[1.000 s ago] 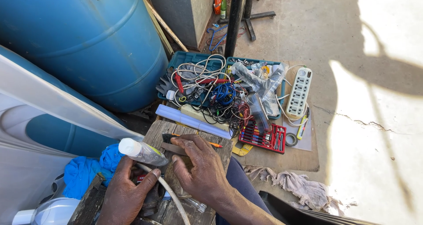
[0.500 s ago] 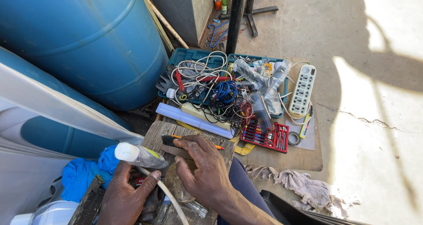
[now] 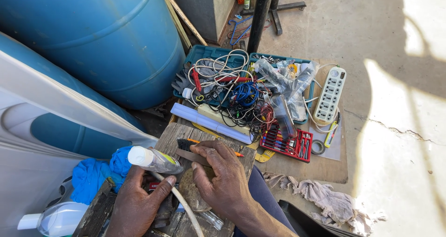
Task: The person cleans a metal electrical component on a wooden workbench using a pink cloth. They then apply a white paste from a bottle onto the surface and spread it with the cloth, continuing to wipe the area.
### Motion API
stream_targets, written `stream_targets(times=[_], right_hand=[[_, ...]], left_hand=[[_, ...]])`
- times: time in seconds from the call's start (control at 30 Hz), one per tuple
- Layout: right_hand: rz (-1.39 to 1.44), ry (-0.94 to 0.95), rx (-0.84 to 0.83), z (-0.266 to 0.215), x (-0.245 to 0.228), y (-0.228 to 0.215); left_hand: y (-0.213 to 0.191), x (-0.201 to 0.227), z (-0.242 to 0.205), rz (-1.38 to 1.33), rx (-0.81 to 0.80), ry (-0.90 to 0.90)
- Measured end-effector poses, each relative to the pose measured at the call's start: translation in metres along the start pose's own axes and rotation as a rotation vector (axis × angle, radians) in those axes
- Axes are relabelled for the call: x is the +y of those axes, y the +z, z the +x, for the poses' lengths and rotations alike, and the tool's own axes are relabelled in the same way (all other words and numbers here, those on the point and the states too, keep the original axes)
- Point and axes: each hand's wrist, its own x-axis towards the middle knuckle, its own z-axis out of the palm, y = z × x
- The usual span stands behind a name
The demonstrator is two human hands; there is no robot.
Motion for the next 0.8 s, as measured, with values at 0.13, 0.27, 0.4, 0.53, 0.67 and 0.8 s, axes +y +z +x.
stream_targets(times=[0.13, 0.27, 0.4, 0.53, 0.67, 0.8], right_hand=[[0.004, -0.068, 0.064, 0.002, -0.001, 0.000], [0.009, -0.001, 0.068, 0.008, -0.003, -0.006], [-0.010, -0.045, 0.121, 0.031, -0.003, -0.020], [0.032, -0.033, 0.143, 0.079, 0.013, -0.040], [0.236, 0.208, 0.016, 0.100, 0.007, -0.058], [0.473, 0.311, -0.016, 0.087, 0.012, -0.050]], left_hand=[[0.000, 0.003, -0.001, 0.013, 0.005, -0.023], [0.002, 0.005, 0.002, -0.012, 0.030, -0.095], [0.005, 0.006, 0.002, -0.150, 0.023, -0.093], [0.007, 0.009, -0.001, -0.095, 0.112, -0.079], [0.007, 0.007, 0.002, -0.181, 0.061, -0.069], [0.008, -0.007, 0.006, -0.166, 0.114, 0.118]])
